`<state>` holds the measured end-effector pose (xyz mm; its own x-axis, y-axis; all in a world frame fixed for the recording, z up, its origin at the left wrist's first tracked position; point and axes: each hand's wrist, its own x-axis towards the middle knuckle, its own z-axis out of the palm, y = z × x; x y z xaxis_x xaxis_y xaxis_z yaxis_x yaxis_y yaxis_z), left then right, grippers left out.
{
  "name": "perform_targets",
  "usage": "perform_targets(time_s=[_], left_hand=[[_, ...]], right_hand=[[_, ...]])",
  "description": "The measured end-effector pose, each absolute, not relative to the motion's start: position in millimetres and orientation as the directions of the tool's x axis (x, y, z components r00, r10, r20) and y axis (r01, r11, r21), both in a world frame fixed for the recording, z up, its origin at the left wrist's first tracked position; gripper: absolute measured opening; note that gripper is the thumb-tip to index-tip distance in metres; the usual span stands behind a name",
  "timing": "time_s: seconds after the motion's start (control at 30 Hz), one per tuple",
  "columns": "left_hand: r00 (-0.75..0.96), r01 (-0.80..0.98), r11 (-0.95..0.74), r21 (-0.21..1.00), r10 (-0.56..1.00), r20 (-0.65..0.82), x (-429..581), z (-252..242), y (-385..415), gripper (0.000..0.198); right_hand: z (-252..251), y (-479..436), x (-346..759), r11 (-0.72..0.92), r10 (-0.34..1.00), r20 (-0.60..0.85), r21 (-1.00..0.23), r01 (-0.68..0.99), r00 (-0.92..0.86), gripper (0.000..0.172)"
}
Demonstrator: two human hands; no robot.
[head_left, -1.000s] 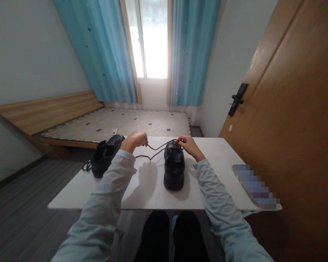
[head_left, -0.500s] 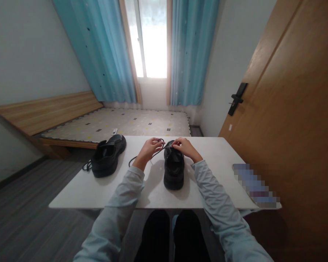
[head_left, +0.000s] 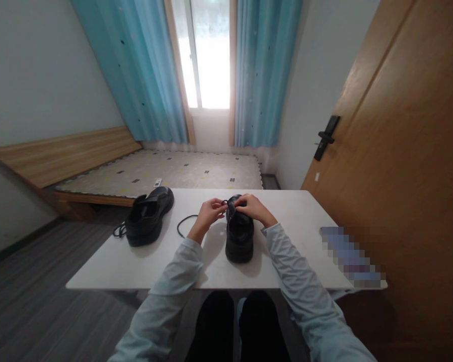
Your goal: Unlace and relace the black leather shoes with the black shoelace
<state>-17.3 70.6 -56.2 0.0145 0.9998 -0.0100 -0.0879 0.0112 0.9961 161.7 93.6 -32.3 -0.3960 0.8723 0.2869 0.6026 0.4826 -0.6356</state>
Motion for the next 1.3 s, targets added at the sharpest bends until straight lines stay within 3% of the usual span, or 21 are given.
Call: perform_targets(time_s=[0.13, 0.33, 0.5, 0.67, 0.87, 1.17, 1.3], left_hand=[[0.025, -0.061, 0.024, 0.998, 0.999, -0.023, -18.0, -59.7, 70.2, 0.044], [-0.100, 0.185, -0.077, 0.980, 0.990, 0.097, -18.3, -66.4, 71.0, 0.031], [-0.113, 0.253, -0.104, 0.962, 0.984, 0.136, -15.6, -69.1, 70.9, 0.025], [-0.075, 0.137, -0.096, 0.986, 0.991, 0.107, -13.7, -72.2, 73.2, 0.030], [-0.017, -0.025, -0.058, 0.998, 0.998, 0.057, -9.7, -64.4, 68.2, 0.033], [-0.020, -0.251, 0.016, 0.968, 1.000, -0.022, -9.4, -53.5, 64.4, 0.025], [-0.074, -0.325, -0.003, 0.946, 0.997, -0.022, -13.1, -52.5, 67.0, 0.026]], right_hand=[[-31.0, 89.5, 157.8, 0.472, 0.881, 0.305, -0.615, 0.632, -0.362, 0.009], [-32.9, 86.3, 148.8, 0.457, 0.887, 0.353, -0.586, 0.669, -0.297, 0.007], [-38.1, 87.2, 146.7, 0.464, 0.881, 0.385, -0.579, 0.671, -0.277, 0.005], [-42.9, 88.6, 144.5, 0.465, 0.876, 0.396, -0.545, 0.698, -0.274, 0.001], [-46.3, 89.9, 143.0, 0.453, 0.880, 0.401, -0.544, 0.706, -0.255, 0.013], [-36.0, 95.1, 168.5, 0.417, 0.889, 0.437, -0.655, 0.630, -0.134, 0.010], [-29.0, 99.7, 188.9, 0.409, 0.895, 0.444, -0.769, 0.491, -0.050, 0.007]])
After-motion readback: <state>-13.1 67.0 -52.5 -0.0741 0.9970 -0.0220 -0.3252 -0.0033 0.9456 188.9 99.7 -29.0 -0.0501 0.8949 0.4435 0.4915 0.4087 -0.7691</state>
